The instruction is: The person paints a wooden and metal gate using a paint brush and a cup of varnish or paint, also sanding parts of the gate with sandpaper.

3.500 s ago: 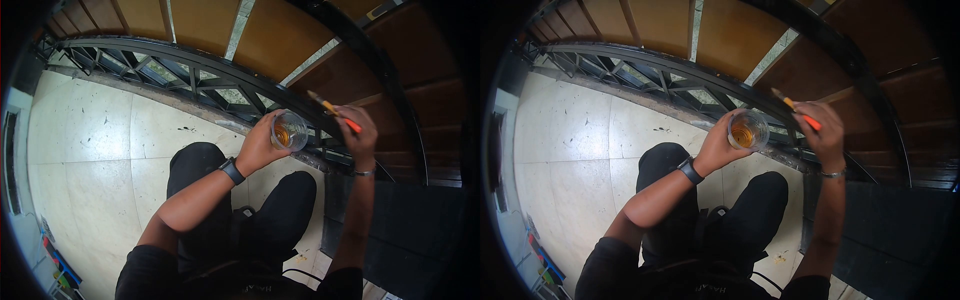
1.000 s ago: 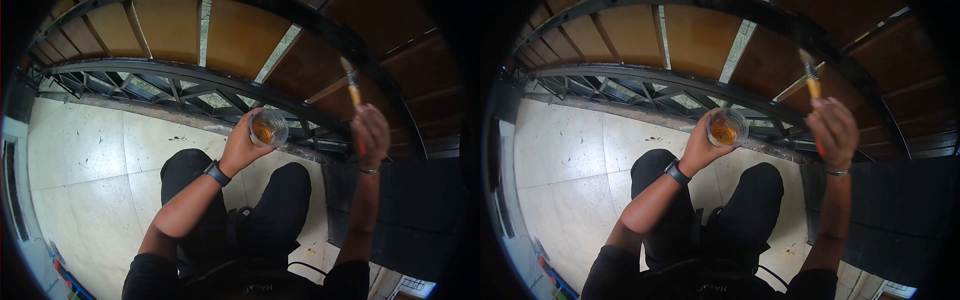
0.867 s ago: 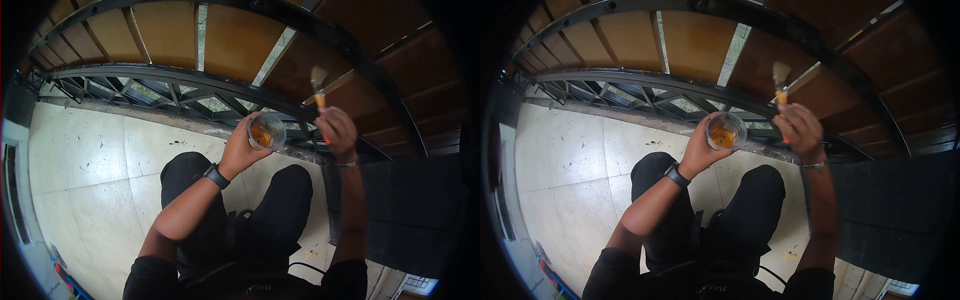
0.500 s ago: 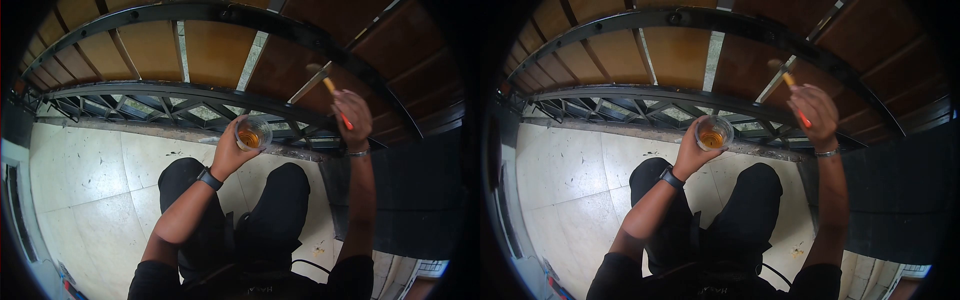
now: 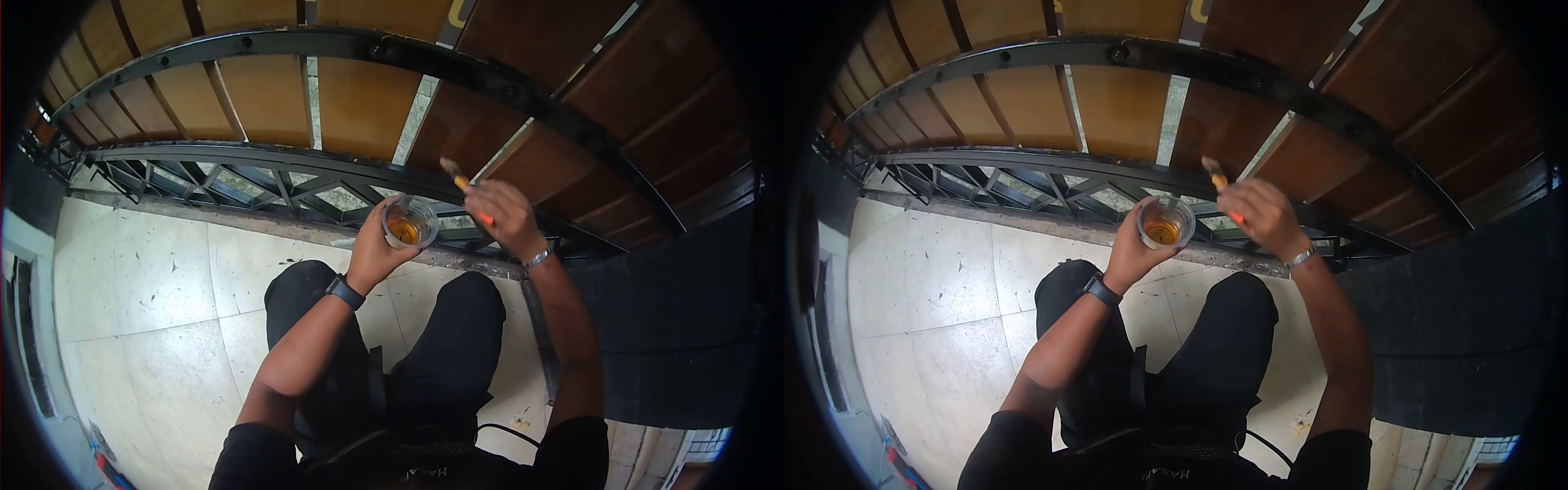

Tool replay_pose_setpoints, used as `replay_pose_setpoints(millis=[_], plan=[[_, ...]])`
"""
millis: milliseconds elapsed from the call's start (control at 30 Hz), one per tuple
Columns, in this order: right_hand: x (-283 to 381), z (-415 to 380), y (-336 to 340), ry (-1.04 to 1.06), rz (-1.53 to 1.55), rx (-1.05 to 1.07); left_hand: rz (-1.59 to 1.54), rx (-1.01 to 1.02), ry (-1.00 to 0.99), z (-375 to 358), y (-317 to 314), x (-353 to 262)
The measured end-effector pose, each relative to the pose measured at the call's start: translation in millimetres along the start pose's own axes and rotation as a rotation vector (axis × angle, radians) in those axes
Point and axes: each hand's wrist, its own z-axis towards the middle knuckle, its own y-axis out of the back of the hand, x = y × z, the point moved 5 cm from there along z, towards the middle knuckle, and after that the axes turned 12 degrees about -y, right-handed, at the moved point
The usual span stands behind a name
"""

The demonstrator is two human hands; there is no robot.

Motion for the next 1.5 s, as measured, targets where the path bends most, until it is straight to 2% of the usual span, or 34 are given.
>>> replay_pose_setpoints(millis=[67,133,267,333,400,433,500,633,733,800,933,1033,1067,1133,1300,1400,1467,1500], plan=[[-4.2,28.9,17.9,0.006,-0.006,-0.005,0.048,-0.001,-0.008,1.2,3.0,1.1],[-1.2,51.1,42.4,0.071,-0.024,-0.188,0.025,-0.015,0.005,1.4,4.6,1.0],[16.0,46.3,53.7,0.226,-0.172,-0.288,0.007,-0.034,0.036,-1.7,11.3,4.2],[17.2,28.6,32.1,0.25,-0.218,-0.264,0.005,-0.046,0.032,-1.4,12.6,6.4],[16.6,14.9,0.3,0.181,-0.206,-0.066,0.009,-0.057,0.025,-1.1,15.0,7.3],[17.3,6.2,-10.5,0.181,-0.203,-0.068,0.024,-0.06,0.017,-0.9,15.4,5.5],[12.2,-3.8,-30.3,0.072,-0.054,0.05,0.041,-0.063,0.009,0.0,15.3,2.0],[5.6,2.2,-33.0,-0.022,0.084,0.063,0.013,-0.048,0.027,-0.6,14.7,0.0],[0.7,36.2,-5.7,0.014,0.006,-0.003,0.033,-0.041,0.012,-0.6,12.1,2.6],[11.4,60.8,24.3,0.143,-0.034,-0.19,0.052,-0.046,0.002,-0.2,13.4,3.7],[28.8,69.6,40.9,0.25,-0.156,-0.309,0.019,-0.037,0.022,1.8,12.9,-0.6],[34.1,56.5,7.9,0.254,-0.231,-0.146,-0.022,-0.033,0.042,-1.5,11.1,3.0],[32.9,48.1,-3.1,0.26,-0.231,-0.149,-0.035,-0.039,0.044,-1.7,10.6,5.5],[29.6,37.7,-24.6,0.193,-0.135,0.002,-0.03,-0.041,0.02,-2.2,9.4,6.2],[26.5,35.6,-26.5,0.117,0.077,0.093,-0.014,-0.028,0.016,-4.2,12.8,3.7],[16.9,57.2,-0.2,0.094,-0.067,0.029,-0.043,-0.036,0.024,-2.8,15.9,3.8],[19.8,67.3,26.3,0.16,-0.082,-0.233,0.006,-0.024,0.027,-3.6,17.4,0.1],[20.5,70.6,29.0,0.153,-0.079,-0.229,0.004,-0.019,0.034,-4.7,16.9,-0.2]])
